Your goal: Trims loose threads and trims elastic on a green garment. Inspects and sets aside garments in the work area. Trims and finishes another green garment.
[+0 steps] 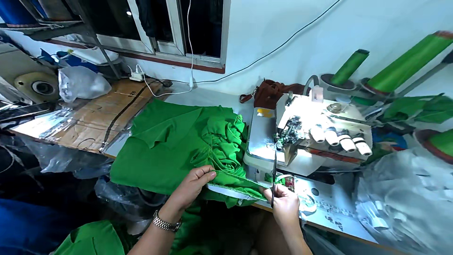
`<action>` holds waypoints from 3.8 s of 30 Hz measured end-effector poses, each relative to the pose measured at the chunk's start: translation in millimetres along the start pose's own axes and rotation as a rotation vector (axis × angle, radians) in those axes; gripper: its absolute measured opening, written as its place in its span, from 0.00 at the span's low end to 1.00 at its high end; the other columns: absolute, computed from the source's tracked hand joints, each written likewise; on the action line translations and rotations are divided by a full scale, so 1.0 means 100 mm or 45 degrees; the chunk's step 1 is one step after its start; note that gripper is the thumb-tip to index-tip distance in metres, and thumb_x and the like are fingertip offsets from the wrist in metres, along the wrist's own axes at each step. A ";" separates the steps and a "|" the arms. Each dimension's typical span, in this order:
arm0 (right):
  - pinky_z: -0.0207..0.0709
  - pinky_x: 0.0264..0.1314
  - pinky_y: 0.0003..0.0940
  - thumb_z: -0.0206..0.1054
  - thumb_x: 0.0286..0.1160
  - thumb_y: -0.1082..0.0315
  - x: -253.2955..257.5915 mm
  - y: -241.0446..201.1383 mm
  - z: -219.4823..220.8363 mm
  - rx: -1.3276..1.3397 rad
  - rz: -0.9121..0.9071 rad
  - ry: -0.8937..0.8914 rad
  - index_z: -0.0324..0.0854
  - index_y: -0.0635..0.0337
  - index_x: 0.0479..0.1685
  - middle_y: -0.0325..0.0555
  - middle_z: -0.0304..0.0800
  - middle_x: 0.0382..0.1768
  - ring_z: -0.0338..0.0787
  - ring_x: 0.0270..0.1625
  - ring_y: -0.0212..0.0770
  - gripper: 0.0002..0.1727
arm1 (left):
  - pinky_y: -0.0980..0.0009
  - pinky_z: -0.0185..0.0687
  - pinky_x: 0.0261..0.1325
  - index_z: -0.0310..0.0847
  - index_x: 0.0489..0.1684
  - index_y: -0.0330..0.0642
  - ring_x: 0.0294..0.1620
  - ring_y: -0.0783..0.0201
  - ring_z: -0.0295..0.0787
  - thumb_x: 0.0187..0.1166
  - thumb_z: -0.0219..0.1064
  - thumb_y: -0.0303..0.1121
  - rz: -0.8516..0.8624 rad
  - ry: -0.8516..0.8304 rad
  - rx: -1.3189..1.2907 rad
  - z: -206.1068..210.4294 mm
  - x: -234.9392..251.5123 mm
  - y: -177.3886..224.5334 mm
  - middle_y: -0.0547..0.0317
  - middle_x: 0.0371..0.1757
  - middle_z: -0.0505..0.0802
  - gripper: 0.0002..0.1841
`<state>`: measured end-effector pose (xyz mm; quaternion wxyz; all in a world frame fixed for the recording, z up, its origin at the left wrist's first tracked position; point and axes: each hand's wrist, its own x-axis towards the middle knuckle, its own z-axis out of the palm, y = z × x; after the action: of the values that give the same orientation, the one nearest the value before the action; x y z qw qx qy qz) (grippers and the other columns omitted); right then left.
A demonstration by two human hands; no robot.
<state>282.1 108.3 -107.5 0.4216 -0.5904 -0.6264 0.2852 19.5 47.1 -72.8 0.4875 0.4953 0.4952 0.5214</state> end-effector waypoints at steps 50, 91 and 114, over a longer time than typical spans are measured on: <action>0.75 0.20 0.11 0.61 0.69 0.78 -0.20 0.14 0.23 0.386 -0.081 0.590 0.76 0.63 0.20 0.24 0.72 0.11 0.76 0.14 0.13 0.10 | 0.69 0.67 0.62 0.66 0.54 0.54 0.46 0.63 0.78 0.86 0.56 0.37 1.072 0.708 1.271 0.52 -0.43 -0.72 0.61 0.45 0.80 0.06; 0.74 0.32 0.22 0.79 0.62 0.51 -0.23 -0.31 -0.02 0.198 0.120 -0.327 0.87 0.52 0.22 0.29 0.83 0.19 0.80 0.25 0.21 0.16 | 0.54 0.80 0.73 0.92 0.55 0.46 0.60 0.61 0.92 0.79 0.65 0.29 0.662 -0.140 1.248 0.54 0.23 0.02 0.62 0.53 0.96 0.12; 0.67 0.26 0.19 0.80 0.63 0.55 -0.15 -0.14 0.06 0.460 0.323 -0.535 0.83 0.51 0.18 0.25 0.76 0.15 0.73 0.20 0.19 0.16 | 0.71 0.84 0.55 0.89 0.33 0.44 0.47 0.68 0.90 0.68 0.75 0.28 0.021 -0.413 0.294 0.23 0.48 -0.01 0.61 0.40 0.94 0.02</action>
<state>269.0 92.8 -101.3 0.3422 -0.5073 -0.5603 0.5583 41.1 95.8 -71.4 0.4967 0.6294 0.4626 0.3784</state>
